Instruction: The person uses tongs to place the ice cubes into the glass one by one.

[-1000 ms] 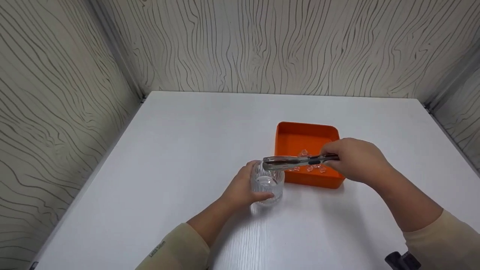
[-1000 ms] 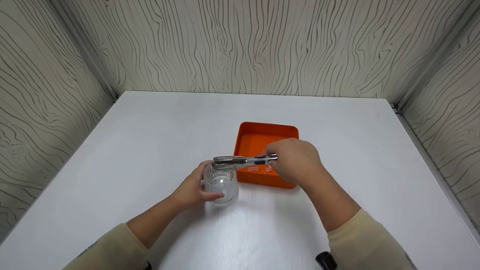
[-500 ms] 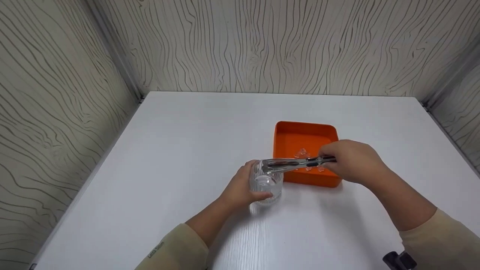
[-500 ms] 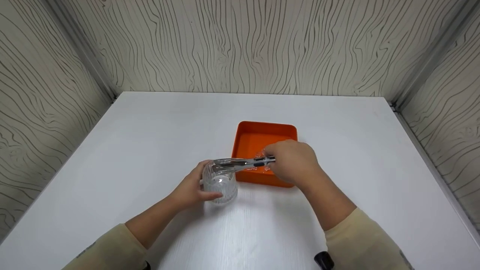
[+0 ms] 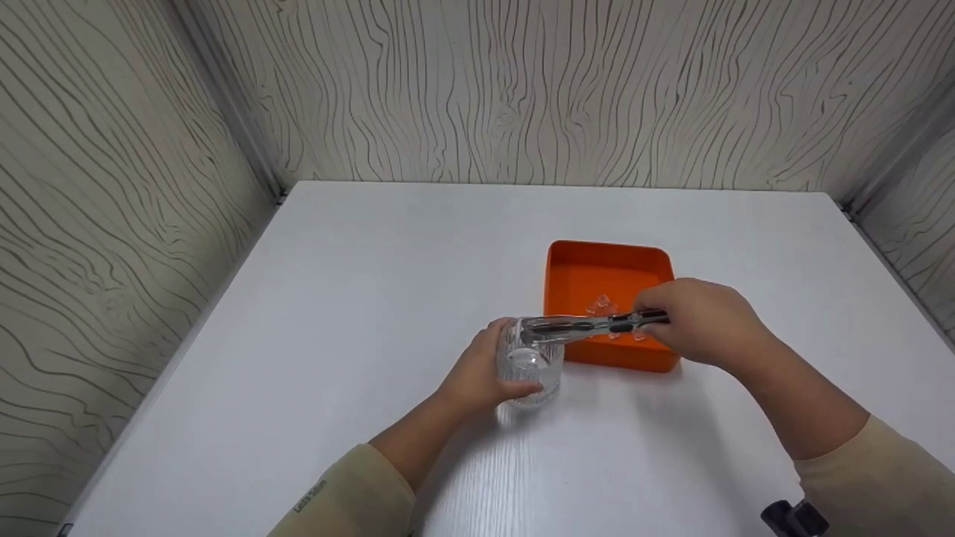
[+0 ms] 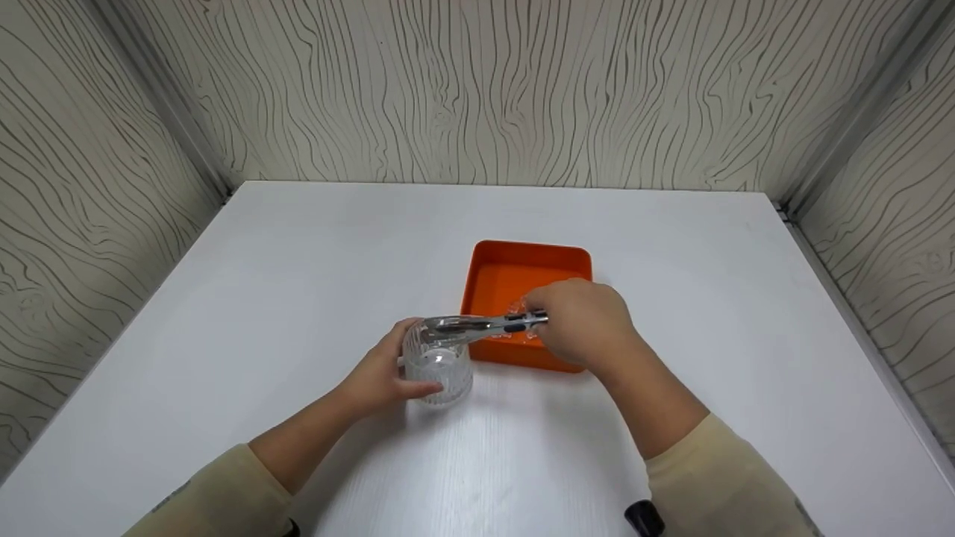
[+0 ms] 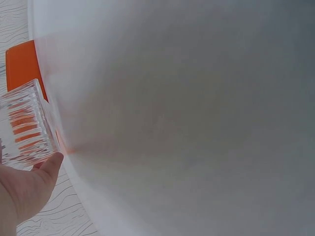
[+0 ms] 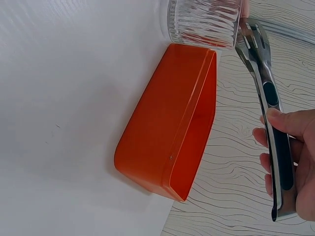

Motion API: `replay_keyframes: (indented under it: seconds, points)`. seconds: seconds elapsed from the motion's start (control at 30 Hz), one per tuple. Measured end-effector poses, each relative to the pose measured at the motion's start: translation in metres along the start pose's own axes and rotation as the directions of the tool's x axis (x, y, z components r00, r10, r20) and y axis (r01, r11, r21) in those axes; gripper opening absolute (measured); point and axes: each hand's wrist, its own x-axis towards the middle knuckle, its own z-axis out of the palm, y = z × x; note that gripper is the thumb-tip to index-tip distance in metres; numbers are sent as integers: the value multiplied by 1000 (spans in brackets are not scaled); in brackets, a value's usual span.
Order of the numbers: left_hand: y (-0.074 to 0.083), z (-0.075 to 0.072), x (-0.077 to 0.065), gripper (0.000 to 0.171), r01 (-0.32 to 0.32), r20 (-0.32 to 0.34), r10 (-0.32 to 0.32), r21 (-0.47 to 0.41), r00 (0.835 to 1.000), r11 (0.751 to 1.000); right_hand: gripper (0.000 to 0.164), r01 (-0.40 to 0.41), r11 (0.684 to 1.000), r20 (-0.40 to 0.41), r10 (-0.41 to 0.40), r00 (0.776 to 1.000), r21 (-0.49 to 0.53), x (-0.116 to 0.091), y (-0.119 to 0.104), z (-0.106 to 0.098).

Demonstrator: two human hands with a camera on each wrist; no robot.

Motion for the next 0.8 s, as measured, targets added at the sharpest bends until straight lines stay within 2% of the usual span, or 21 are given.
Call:
replay_keyframes:
  seconds: [0.3,0.5,0.8]
  points:
    - [1,2,1,96,38,0,-38,12,999,999,7,35,999,-47,-35,998,4,-3,3,-3]
    - [3,2,1,97,60,0,-60,21,998,998,7,16,1000,-35,-16,999,2,-3,9,-8]
    - [2,1,0,97,44,0,-44,30,999,999,11,-18,999,-10,18,1000,36,-3,13,-13]
